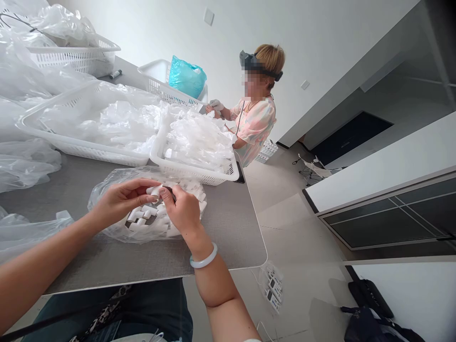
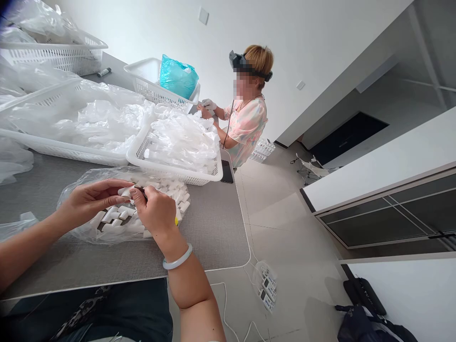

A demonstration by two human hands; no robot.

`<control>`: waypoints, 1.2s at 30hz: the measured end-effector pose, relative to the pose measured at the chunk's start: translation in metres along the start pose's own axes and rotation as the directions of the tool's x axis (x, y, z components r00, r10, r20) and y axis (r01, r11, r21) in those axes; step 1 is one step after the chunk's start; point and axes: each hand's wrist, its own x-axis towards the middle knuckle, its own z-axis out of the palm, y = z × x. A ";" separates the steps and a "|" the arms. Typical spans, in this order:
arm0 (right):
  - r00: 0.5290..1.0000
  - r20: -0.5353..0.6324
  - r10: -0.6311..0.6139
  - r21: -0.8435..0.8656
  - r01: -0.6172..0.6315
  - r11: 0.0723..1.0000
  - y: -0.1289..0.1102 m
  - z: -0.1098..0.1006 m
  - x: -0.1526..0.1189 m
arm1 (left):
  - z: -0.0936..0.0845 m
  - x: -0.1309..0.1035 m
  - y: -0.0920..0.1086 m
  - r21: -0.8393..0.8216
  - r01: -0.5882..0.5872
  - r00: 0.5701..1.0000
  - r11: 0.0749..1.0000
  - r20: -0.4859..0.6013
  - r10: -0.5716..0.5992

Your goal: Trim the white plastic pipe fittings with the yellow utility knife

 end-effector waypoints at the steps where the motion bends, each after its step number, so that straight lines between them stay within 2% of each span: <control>1: 1.000 0.001 -0.005 -0.007 0.005 1.000 0.000 0.000 0.000 | 0.000 0.000 0.001 0.053 -0.009 1.000 0.999 -0.007 0.010; 3: 1.000 0.015 -0.019 -0.015 0.019 1.000 0.001 0.001 0.000 | 0.000 0.000 0.004 0.112 -0.010 1.000 0.994 -0.014 0.012; 9: 0.997 0.017 -0.082 -0.032 0.082 0.996 0.001 0.004 -0.001 | -0.002 0.002 0.007 0.078 0.003 1.000 0.997 -0.001 -0.003; 17: 0.989 0.034 -0.146 -0.067 0.148 0.987 0.001 0.008 -0.001 | -0.004 0.005 0.008 -0.036 0.124 0.992 0.992 0.020 -0.123; 22: 0.975 -0.029 -0.221 -0.071 0.219 0.973 0.004 0.013 -0.002 | -0.006 0.005 0.006 -0.068 0.142 0.990 0.988 0.030 -0.141; 28: 0.989 -0.042 -0.143 -0.140 0.136 0.981 0.001 0.012 -0.003 | -0.005 0.005 0.005 -0.061 0.112 0.994 0.992 0.002 -0.112; 33: 0.997 0.024 -0.074 -0.135 0.077 0.988 -0.001 0.008 -0.002 | -0.003 0.005 0.009 -0.038 0.103 0.994 0.994 -0.033 -0.105; 36: 0.997 0.057 -0.055 -0.090 0.060 0.994 -0.002 0.004 -0.001 | -0.002 0.004 0.010 -0.019 0.061 0.998 0.998 -0.026 -0.061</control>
